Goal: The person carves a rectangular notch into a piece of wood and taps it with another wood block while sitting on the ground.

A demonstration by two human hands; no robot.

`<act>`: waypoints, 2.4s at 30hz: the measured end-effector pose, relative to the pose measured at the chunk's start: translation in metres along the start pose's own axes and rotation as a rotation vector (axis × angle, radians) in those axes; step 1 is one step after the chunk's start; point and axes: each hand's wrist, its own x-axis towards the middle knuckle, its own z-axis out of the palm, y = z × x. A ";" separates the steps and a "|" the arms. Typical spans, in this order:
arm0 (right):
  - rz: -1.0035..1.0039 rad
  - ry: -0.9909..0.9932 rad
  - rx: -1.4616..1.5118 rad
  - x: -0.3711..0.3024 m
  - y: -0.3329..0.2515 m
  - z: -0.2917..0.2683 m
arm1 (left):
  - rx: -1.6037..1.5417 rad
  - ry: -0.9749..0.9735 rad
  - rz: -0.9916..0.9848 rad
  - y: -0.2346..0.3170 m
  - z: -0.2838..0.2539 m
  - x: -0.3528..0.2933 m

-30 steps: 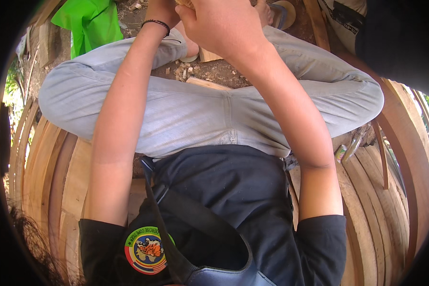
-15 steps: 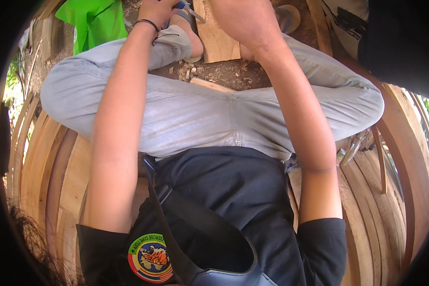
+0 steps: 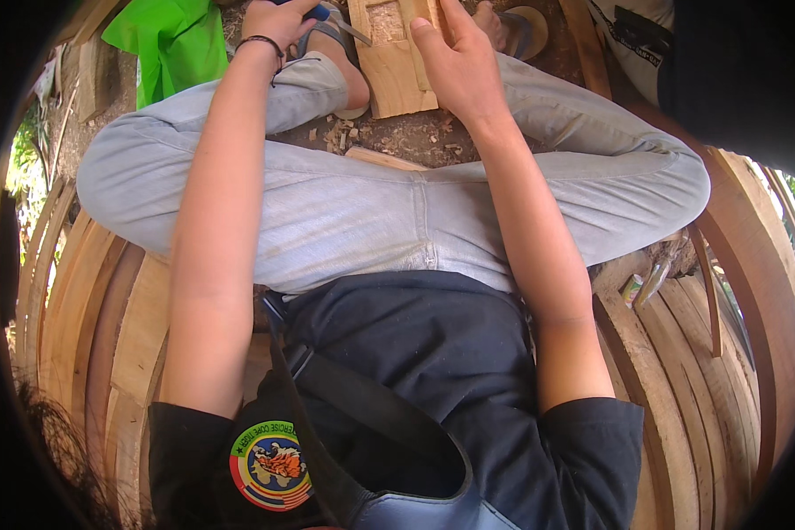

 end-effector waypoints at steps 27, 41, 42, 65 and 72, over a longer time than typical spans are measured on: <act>0.059 -0.078 0.022 -0.004 -0.008 0.005 | 0.453 0.336 0.252 0.028 0.023 -0.028; 0.085 -0.098 0.001 -0.006 -0.011 0.006 | 0.093 -0.046 0.240 0.003 0.029 -0.009; 0.083 -0.096 -0.013 -0.005 -0.010 0.006 | -0.024 -0.198 0.183 0.000 0.027 -0.003; 0.075 -0.078 -0.067 -0.006 -0.010 0.004 | 0.299 -0.068 0.397 0.006 0.028 -0.012; 0.059 -0.069 -0.027 -0.010 -0.028 0.007 | 0.446 -0.054 0.367 0.026 0.036 -0.032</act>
